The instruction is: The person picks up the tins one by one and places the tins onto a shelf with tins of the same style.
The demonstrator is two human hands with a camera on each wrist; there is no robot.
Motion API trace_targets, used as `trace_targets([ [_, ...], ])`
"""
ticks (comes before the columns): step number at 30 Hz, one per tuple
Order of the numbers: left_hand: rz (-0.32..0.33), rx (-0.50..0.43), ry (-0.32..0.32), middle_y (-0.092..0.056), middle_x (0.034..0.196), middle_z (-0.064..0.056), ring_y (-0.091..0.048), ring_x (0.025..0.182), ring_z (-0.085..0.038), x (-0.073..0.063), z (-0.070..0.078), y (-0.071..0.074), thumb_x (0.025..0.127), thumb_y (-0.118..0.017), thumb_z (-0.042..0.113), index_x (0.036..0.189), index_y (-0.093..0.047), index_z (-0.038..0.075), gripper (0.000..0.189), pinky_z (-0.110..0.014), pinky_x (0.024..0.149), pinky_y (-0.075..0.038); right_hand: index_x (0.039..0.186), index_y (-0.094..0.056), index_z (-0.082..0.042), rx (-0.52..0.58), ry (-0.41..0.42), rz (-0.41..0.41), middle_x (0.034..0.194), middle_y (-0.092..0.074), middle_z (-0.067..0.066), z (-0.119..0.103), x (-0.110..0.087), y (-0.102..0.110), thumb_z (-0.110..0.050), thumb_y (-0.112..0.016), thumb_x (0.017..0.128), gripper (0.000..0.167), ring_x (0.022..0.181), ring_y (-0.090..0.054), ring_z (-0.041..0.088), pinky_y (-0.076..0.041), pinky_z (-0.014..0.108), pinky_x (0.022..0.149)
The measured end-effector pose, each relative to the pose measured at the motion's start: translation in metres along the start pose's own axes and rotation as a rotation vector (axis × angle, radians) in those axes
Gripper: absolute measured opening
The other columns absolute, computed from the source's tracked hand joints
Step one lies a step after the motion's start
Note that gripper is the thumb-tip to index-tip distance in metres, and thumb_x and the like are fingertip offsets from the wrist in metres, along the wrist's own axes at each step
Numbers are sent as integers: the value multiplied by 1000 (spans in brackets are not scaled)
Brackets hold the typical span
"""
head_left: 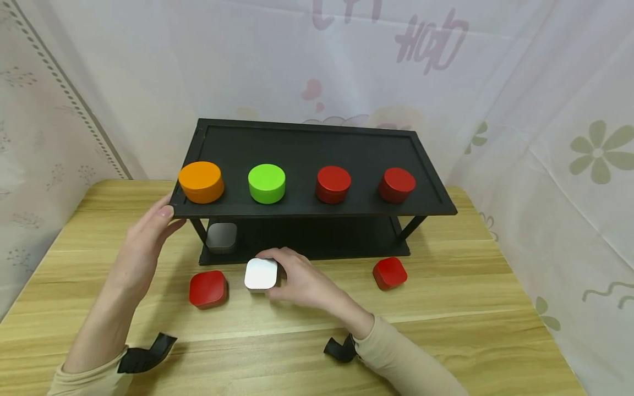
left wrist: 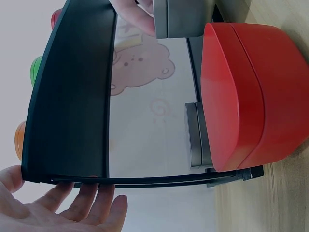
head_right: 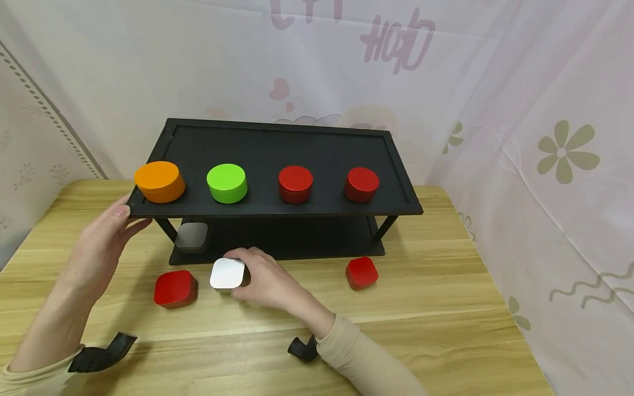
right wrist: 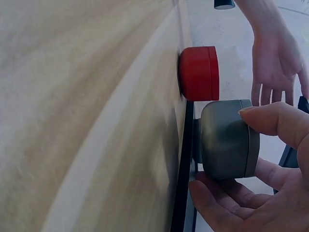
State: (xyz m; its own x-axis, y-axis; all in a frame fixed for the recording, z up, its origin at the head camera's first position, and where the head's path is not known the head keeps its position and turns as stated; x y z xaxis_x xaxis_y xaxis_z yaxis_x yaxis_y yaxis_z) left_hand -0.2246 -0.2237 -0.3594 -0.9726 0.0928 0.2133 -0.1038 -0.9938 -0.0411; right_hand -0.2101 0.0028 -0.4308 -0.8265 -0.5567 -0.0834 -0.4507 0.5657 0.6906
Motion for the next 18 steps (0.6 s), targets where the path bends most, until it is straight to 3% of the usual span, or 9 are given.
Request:
trace_targets([
  [18,6,-12,2,-52,153,6,-39,142,-14,0,0,1,112,-39,23,153,-49,10,45,-12,107,-41,137,-61,-20,-8,3,15,128,-67,-1,4,8,12,-13,-83,82,60,109,-57,16,-49,27,93],
])
Point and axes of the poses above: each hand's wrist, its own x-axis towards the middle knuckle, its own y-axis out of the back of the hand, z = x × y, the point moved 9 cm from there along x, towards the middle knuckle
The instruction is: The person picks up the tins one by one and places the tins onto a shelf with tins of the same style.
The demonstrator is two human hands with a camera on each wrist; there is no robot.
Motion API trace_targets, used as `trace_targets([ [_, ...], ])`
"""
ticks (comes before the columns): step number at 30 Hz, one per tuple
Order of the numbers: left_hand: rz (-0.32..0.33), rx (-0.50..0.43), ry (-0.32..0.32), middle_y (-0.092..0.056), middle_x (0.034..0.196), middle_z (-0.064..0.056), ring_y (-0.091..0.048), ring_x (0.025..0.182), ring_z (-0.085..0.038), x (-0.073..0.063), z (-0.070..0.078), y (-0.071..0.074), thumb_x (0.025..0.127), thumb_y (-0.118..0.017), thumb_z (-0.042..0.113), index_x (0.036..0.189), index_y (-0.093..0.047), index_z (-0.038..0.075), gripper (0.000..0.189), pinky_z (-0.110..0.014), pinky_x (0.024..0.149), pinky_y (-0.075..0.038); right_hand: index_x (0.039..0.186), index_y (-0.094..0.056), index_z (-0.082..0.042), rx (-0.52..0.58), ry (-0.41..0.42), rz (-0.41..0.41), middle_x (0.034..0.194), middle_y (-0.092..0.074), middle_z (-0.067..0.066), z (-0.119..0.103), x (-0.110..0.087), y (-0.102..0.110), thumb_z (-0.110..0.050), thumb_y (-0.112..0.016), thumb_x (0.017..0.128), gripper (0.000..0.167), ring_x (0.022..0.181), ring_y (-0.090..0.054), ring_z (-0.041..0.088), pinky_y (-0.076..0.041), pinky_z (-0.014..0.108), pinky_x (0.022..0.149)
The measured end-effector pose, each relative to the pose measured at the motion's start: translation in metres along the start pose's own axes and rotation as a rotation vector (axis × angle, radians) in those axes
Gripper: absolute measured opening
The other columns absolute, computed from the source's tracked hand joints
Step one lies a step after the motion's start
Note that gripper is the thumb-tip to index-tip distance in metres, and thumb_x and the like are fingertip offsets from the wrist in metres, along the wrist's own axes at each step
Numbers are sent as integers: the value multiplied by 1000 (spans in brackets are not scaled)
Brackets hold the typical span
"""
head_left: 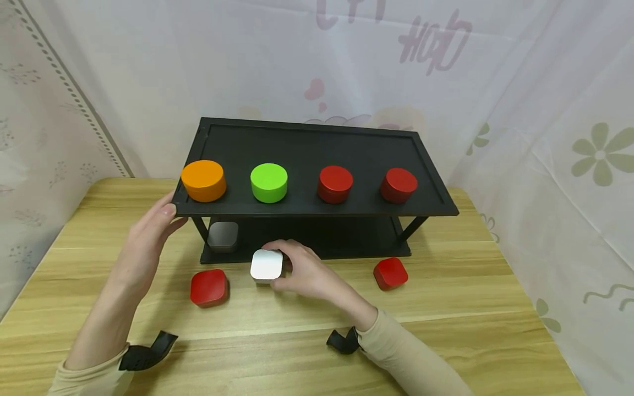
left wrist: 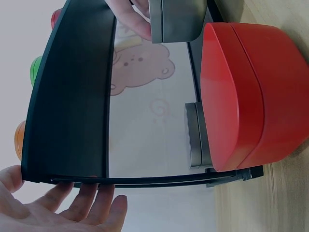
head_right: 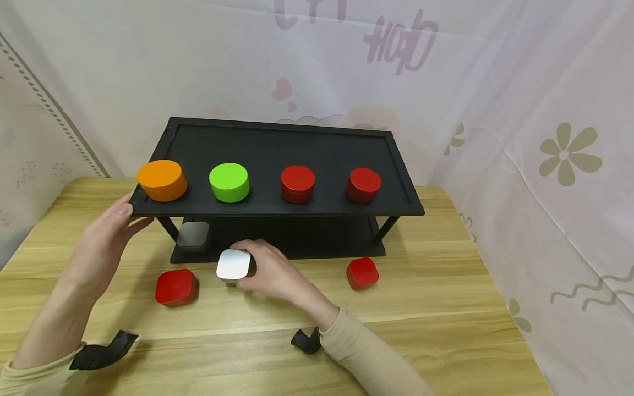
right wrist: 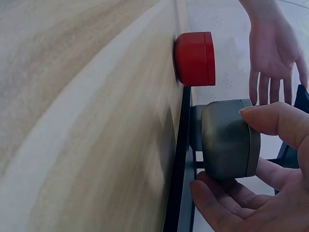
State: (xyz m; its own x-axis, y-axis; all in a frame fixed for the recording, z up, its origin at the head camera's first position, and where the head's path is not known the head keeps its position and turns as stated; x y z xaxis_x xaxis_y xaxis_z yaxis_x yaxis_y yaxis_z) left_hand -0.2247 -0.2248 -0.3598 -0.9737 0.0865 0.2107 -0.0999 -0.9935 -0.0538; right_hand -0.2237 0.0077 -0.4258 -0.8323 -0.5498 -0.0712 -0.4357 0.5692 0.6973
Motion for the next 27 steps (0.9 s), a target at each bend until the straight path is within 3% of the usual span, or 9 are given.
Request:
trace_targets([
  [9,5,-2,1,-52,152,5,-39,141,-14,0,-1,1,112,-39,23,153,-50,10,44,-12,106,-41,137,-62,-19,34,-2,0,130,-66,-1,3,7,9,-12,-82,83,58,109,-56,17,-50,26,91],
  [17,-2,-4,6,-52,153,7,-39,143,-11,1,0,0,112,-39,23,153,-49,10,44,-12,108,-40,137,-61,-15,104,1,4,133,-62,6,5,9,18,-6,-80,83,58,114,-57,20,-60,42,100],
  [27,3,-2,11,-51,153,6,-38,143,-12,0,0,1,112,-39,23,153,-49,10,44,-12,107,-40,139,-60,-13,103,12,-8,134,-61,8,6,15,22,-6,-79,85,58,114,-58,24,-60,44,101],
])
Point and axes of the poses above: each hand's wrist, its own x-axis towards the middle knuckle, its own y-axis out of the back of the hand, z = x × y, the point moved 9 cm from there along x, towards the middle knuckle
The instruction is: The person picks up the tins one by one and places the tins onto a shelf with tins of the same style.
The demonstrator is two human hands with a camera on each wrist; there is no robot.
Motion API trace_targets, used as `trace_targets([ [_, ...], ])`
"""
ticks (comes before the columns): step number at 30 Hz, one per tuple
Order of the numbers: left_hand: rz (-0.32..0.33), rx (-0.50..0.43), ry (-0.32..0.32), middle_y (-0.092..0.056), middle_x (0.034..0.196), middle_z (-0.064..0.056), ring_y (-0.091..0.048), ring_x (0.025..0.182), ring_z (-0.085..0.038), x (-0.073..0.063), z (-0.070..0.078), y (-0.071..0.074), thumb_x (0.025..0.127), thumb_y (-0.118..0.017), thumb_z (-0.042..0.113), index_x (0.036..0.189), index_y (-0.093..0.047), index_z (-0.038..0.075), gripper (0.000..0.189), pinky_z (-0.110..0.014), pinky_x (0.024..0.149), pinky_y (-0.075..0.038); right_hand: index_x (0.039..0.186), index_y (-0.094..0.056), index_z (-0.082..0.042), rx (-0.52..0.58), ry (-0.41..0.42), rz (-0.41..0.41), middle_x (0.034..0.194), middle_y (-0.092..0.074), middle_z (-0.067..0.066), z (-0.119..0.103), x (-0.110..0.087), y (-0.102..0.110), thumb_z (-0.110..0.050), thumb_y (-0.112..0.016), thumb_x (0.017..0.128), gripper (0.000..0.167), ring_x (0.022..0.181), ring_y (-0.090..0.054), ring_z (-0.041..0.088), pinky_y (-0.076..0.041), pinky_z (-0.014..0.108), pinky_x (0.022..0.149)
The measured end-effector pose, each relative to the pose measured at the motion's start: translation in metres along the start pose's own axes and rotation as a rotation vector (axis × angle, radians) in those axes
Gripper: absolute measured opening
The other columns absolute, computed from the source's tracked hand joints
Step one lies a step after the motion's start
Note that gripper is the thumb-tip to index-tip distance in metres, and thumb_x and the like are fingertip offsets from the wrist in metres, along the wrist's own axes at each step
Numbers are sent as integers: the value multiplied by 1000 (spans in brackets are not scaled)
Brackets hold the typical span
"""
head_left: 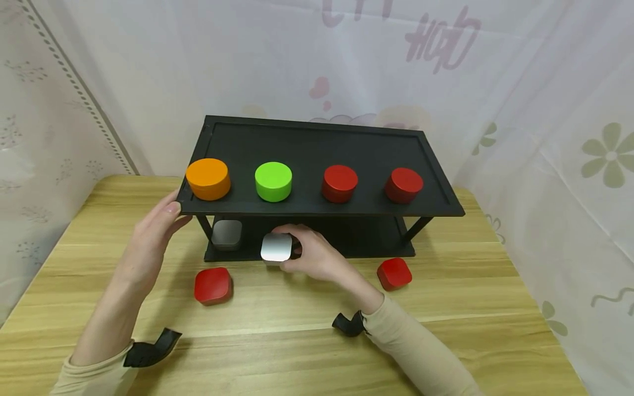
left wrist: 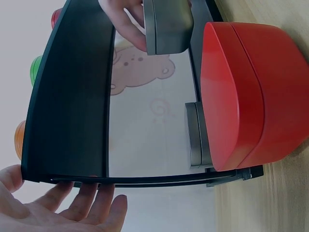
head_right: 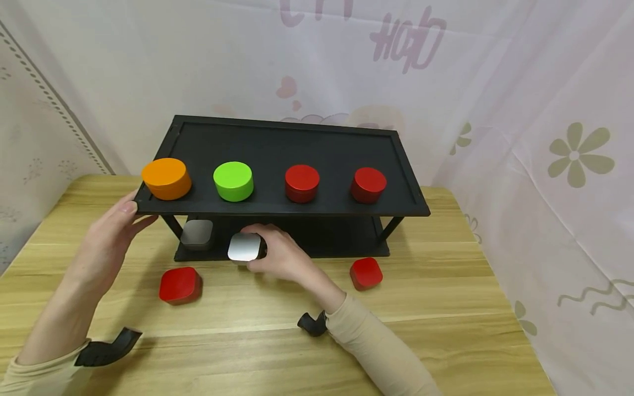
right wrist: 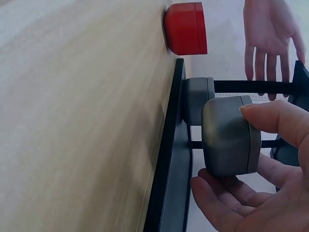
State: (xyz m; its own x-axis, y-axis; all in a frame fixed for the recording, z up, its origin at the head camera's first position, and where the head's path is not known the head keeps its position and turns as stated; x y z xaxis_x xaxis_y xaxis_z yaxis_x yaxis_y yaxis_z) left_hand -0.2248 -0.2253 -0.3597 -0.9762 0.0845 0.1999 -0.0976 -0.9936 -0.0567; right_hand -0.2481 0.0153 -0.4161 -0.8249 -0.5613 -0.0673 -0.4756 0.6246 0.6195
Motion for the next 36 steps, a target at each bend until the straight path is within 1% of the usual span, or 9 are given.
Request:
trace_targets([
  [7,4,-3,3,-52,154,7,-39,143,-11,0,0,1,112,-40,24,153,-49,10,45,-12,107,-40,138,-60,-12,3,10,-2,133,-61,8,1,6,3,-6,-78,85,57,114,-59,24,-60,45,100],
  [12,7,3,5,-52,153,7,-39,142,-11,0,0,1,112,-40,24,153,-50,10,44,-12,107,-40,139,-59,-12,-7,13,-3,133,-61,7,4,11,4,-6,-78,85,57,115,-58,22,-61,40,99],
  [14,9,5,6,-52,153,7,-39,142,-10,0,-1,2,112,-41,25,153,-50,10,45,-11,107,-41,139,-59,-12,-15,9,-1,134,-60,7,5,13,4,-6,-78,85,58,115,-58,22,-61,40,99],
  [18,13,17,9,-52,152,9,-39,142,-9,0,-1,2,112,-41,26,153,-49,11,45,-10,107,-41,140,-58,-13,-16,0,1,136,-60,9,8,16,6,-6,-78,85,59,118,-58,24,-59,45,101],
  [21,14,25,13,-52,152,9,-39,142,-9,0,-2,3,112,-41,26,154,-48,11,46,-10,107,-41,141,-58,-15,-28,-15,-1,137,-59,8,10,19,6,-7,-79,84,61,119,-58,23,-59,43,100],
  [25,15,25,18,-52,152,10,-39,143,-8,0,-2,3,111,-41,26,154,-48,12,46,-10,108,-41,142,-58,-18,-53,-39,-4,136,-60,6,14,23,5,-9,-80,84,64,117,-57,22,-56,35,97],
  [28,15,15,15,-52,153,9,-39,143,-8,0,-1,3,111,-42,26,154,-48,12,45,-10,108,-41,143,-57,-19,-58,-53,-12,136,-61,5,17,26,4,-10,-81,83,65,117,-57,21,-55,32,95],
  [33,13,-1,18,-51,154,8,-39,143,-10,0,-1,2,111,-42,25,153,-49,11,45,-12,108,-40,144,-57,-20,-48,-76,-27,136,-61,5,21,29,2,-11,-79,85,64,115,-57,21,-55,32,93],
  [36,15,8,24,-50,155,7,-38,144,-11,0,-2,1,111,-42,26,153,-49,11,45,-12,108,-40,145,-57,-20,-45,-81,-33,136,-61,5,22,32,2,-11,-79,85,63,116,-57,22,-55,33,95],
])
Point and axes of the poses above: each hand's wrist, its own x-axis towards the middle knuckle, its own y-axis out of the back of the hand, z = x × y, the point moved 9 cm from there along x, towards the middle knuckle
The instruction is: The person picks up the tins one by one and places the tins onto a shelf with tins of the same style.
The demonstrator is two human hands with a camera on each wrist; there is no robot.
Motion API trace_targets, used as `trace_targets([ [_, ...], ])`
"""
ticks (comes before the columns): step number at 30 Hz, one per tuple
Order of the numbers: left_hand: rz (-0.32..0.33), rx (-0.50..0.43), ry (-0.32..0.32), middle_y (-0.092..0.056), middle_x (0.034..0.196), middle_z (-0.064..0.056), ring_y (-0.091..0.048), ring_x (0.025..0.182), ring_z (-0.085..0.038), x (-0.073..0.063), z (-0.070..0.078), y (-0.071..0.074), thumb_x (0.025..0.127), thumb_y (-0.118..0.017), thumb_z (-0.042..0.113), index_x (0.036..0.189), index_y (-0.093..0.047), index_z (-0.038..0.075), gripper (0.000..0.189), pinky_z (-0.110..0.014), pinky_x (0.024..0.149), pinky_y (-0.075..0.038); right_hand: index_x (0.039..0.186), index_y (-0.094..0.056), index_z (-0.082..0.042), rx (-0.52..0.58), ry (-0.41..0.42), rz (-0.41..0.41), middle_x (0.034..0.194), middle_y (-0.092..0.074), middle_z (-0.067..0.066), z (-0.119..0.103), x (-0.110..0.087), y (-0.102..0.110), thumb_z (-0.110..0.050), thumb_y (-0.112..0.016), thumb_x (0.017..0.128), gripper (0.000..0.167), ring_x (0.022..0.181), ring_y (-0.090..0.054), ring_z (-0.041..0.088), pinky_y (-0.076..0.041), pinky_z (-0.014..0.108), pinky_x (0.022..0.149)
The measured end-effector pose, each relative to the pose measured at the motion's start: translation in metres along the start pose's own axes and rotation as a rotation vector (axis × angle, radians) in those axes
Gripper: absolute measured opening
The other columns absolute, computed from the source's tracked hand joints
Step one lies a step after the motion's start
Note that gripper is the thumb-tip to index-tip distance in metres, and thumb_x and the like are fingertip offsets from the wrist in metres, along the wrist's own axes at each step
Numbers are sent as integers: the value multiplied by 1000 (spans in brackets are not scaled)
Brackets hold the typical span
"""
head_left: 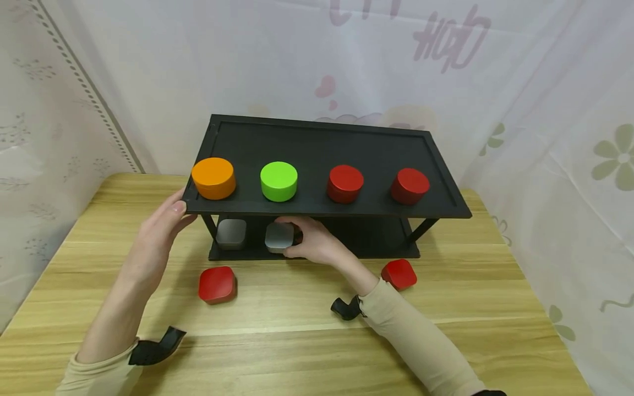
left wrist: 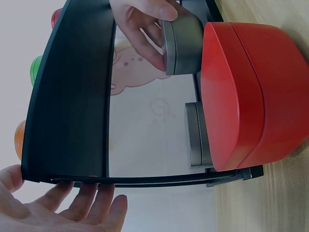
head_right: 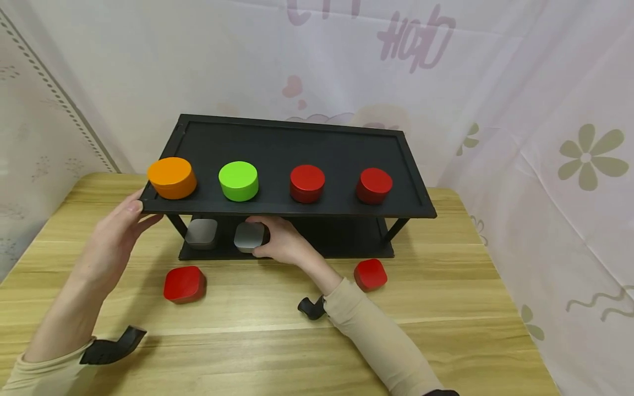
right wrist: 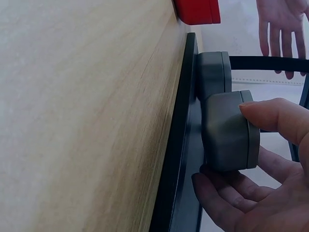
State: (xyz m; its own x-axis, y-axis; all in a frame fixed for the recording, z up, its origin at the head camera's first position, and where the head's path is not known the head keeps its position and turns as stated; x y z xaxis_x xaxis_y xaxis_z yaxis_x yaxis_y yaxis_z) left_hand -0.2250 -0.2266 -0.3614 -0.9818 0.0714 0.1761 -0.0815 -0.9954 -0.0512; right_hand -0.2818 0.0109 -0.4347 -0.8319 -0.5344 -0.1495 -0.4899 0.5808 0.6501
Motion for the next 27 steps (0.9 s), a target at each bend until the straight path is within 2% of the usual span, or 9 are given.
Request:
trace_targets([
  [27,-7,18,-6,-49,155,6,-38,143,-10,-1,3,-2,112,-41,27,154,-48,10,46,-12,108,-40,149,-55,-22,-24,-57,-43,146,-57,4,8,14,-7,-15,-77,87,67,128,-52,24,-51,41,108],
])
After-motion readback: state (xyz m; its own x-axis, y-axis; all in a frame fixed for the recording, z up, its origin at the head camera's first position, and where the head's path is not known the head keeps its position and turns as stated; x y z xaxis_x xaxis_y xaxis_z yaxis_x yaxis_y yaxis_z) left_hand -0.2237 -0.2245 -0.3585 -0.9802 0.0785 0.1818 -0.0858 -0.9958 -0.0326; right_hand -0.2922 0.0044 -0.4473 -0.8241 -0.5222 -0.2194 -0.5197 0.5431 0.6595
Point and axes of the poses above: each hand's wrist, its own x-axis towards the middle knuckle, its own y-axis out of the back of the hand, z = x × y, the point moved 9 cm from there along x, towards the middle knuckle
